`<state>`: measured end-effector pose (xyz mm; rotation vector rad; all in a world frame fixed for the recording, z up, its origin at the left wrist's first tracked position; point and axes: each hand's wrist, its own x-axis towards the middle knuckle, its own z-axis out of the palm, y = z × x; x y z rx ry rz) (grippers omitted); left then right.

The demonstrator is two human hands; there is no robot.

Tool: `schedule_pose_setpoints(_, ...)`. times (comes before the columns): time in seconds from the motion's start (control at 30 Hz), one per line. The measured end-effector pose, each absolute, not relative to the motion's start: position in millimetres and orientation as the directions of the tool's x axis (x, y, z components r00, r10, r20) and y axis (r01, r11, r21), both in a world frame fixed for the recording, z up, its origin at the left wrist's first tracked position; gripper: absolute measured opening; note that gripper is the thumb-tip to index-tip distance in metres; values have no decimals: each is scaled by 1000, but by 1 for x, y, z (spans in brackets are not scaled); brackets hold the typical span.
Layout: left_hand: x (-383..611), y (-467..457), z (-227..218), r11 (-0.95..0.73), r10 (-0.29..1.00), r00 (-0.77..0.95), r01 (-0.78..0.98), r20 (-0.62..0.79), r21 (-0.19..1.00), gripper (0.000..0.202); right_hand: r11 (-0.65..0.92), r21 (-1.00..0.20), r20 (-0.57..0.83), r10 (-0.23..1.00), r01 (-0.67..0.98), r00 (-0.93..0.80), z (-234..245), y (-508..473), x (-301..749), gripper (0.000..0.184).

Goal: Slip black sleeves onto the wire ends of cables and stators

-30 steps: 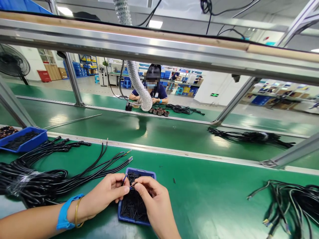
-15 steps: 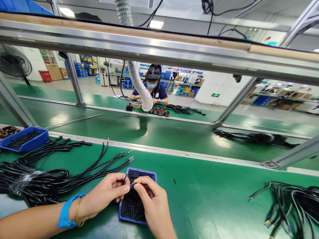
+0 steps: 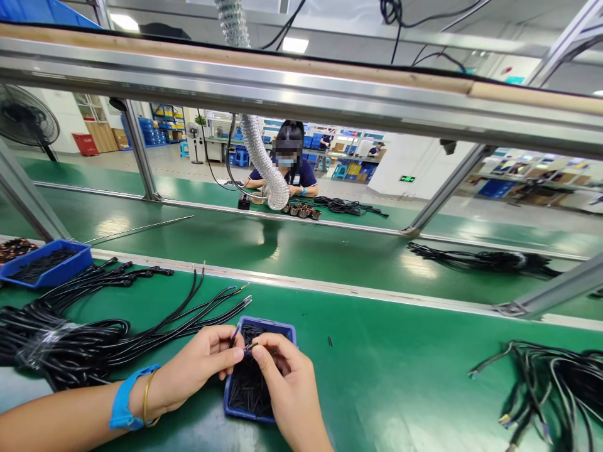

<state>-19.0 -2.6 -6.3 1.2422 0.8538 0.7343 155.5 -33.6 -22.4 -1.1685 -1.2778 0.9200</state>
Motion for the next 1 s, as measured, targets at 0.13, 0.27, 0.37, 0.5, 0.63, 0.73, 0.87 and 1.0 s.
schedule_pose_setpoints(0.13,-19,-3,-9,189,859,488,-22,-154,982,47,289,-923,301,954,253,8,-20,-32,164,14)
schedule_pose_setpoints(0.27,-20,-1,-13,227,863,469,-26,-189,973,53,519,-731,531,840,444,-107,-19,-29,169,15)
schedule_pose_setpoints(0.37,-20,0,-14,233,863,469,-42,-187,972,55,575,-648,606,786,499,-119,-20,-29,167,18)
schedule_pose_setpoints(0.5,-20,1,-12,233,871,458,-66,-178,970,54,602,-603,662,744,524,-92,-23,-30,165,32)
schedule_pose_setpoints(0.63,-19,0,-8,251,875,446,-92,-185,964,54,687,-510,714,674,518,-192,-26,-31,165,45)
schedule_pose_setpoints(0.73,-19,-1,-7,255,873,452,-99,-185,962,54,633,-592,662,735,498,-146,-28,-32,165,40)
schedule_pose_setpoints(0.87,-19,-4,-6,244,847,500,-63,-181,968,47,353,-875,420,894,330,157,-26,-33,164,15)
schedule_pose_setpoints(1.0,-20,-6,-6,230,827,534,-32,-178,973,43,211,-967,237,951,147,200,-19,-33,159,22)
